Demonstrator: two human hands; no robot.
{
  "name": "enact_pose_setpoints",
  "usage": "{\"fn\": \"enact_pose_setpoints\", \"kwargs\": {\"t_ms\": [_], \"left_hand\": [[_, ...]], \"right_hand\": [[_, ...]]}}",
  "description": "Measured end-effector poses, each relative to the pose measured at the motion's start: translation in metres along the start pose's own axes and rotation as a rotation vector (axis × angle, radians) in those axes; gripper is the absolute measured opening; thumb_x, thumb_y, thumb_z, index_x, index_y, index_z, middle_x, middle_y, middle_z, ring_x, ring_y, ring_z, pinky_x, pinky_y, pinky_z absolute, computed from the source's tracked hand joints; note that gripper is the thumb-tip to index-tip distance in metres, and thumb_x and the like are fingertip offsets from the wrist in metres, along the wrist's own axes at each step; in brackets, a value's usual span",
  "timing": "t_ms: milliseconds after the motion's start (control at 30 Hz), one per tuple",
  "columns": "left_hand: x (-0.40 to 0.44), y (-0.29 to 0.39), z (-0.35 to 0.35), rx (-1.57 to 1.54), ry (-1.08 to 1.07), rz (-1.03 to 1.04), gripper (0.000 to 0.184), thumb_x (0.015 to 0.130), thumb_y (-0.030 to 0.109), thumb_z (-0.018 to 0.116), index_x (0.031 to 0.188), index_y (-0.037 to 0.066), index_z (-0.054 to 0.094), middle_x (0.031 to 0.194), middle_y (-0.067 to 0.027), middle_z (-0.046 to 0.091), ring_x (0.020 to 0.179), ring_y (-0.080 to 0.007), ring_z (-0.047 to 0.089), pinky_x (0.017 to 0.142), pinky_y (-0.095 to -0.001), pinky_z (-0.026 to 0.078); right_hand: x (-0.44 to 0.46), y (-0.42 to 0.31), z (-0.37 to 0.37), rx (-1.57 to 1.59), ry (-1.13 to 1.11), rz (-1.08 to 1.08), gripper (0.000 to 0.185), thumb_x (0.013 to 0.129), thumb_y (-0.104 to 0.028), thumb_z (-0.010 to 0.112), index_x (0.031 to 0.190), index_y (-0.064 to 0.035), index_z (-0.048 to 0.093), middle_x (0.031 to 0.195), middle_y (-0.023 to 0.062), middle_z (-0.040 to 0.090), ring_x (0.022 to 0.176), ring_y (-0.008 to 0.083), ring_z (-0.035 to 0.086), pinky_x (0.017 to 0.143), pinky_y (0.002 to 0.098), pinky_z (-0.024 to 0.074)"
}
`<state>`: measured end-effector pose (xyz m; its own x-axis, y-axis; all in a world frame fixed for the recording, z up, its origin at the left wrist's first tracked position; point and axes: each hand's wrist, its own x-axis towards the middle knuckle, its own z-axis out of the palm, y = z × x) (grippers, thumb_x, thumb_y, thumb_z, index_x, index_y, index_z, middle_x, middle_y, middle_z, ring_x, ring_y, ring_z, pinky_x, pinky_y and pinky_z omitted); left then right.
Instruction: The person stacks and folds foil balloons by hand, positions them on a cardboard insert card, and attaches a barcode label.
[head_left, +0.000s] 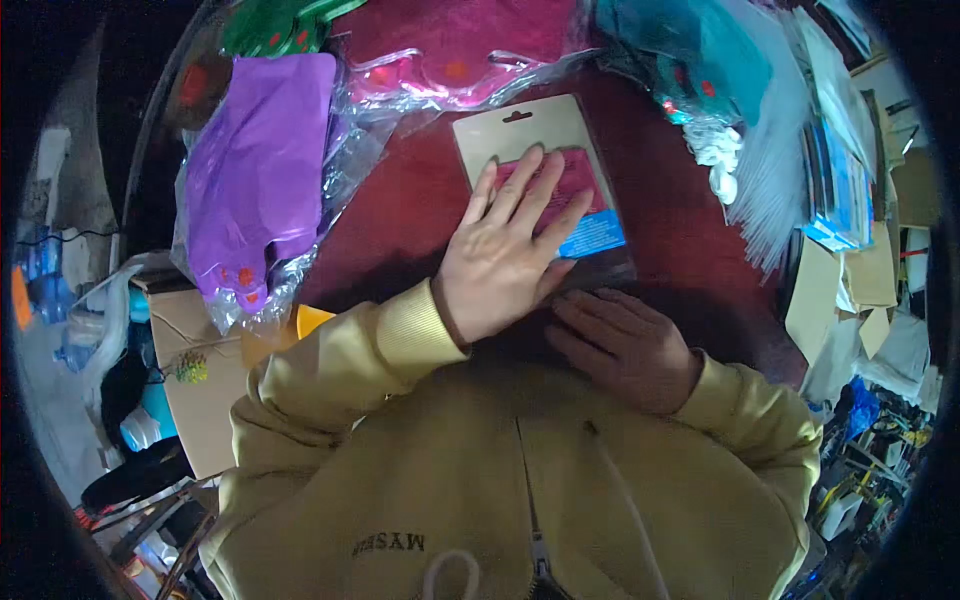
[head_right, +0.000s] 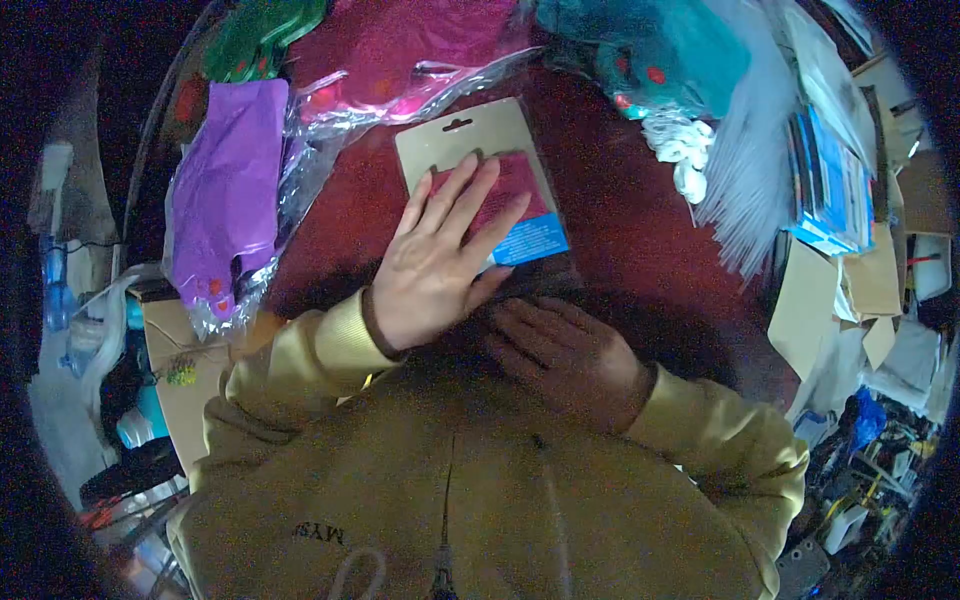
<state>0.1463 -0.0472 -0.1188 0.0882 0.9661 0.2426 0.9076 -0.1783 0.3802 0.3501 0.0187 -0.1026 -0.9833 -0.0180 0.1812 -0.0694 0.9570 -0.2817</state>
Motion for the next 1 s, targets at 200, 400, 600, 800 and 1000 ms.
{"fn": "enact_pose_setpoints", "kwargs": {"t_ms": [200,400,600,800,1000], "left_hand": [[-0.013,0.007,-0.006,0.006,-0.11,0.113,0.071,0.071,0.025,0.073,0.134,0.01,0.044,0.144,-0.0181,0.033,0.137,-0.0339,0.026,0.109,-0.0545,0.023],[-0.019,0.008,-0.008,-0.048,-0.193,0.075,0.073,0.074,0.029,0.072,0.136,0.007,0.041,0.147,-0.0155,0.03,0.139,-0.0301,0.024,0.112,-0.0501,0.02],[-0.021,0.005,-0.007,-0.047,-0.167,0.1,0.079,0.073,0.027,0.073,0.14,0.009,0.036,0.15,-0.0143,0.026,0.14,-0.0313,0.021,0.112,-0.0501,0.02],[-0.022,0.004,-0.008,-0.067,-0.143,0.113,0.076,0.074,0.026,0.073,0.139,0.009,0.038,0.148,-0.0154,0.029,0.139,-0.0322,0.024,0.112,-0.0496,0.022],[-0.023,0.004,-0.005,-0.021,-0.094,0.148,0.07,0.078,0.034,0.069,0.136,0.006,0.042,0.144,-0.0179,0.034,0.137,-0.0332,0.027,0.111,-0.0485,0.022]], "right_hand": [[-0.01,0.034,-0.046,-0.049,0.264,0.159,0.031,0.072,-0.005,0.057,0.101,-0.0051,0.066,0.104,0.013,0.065,0.096,0.0286,0.062,0.081,0.0406,0.05],[-0.04,0.132,-0.082,-0.334,0.36,0.621,0.022,0.071,0.005,0.056,0.088,-0.0048,0.067,0.087,0.0126,0.059,0.08,0.0312,0.06,0.072,0.0383,0.0483],[-0.048,0.176,-0.074,-0.603,0.203,0.332,0.024,0.068,0.001,0.061,0.088,-0.0092,0.069,0.086,0.008,0.056,0.081,0.0263,0.058,0.067,0.0368,0.0449],[-0.052,0.185,-0.081,-0.66,0.167,0.285,0.02,0.074,-0.009,0.056,0.089,-0.0127,0.069,0.088,0.0056,0.056,0.089,0.0219,0.057,0.075,0.0345,0.0422],[-0.05,0.181,-0.088,-0.68,0.111,0.253,0.023,0.069,-0.003,0.06,0.089,-0.0111,0.069,0.089,0.005,0.057,0.085,0.0228,0.057,0.073,0.0345,0.0429]]}}
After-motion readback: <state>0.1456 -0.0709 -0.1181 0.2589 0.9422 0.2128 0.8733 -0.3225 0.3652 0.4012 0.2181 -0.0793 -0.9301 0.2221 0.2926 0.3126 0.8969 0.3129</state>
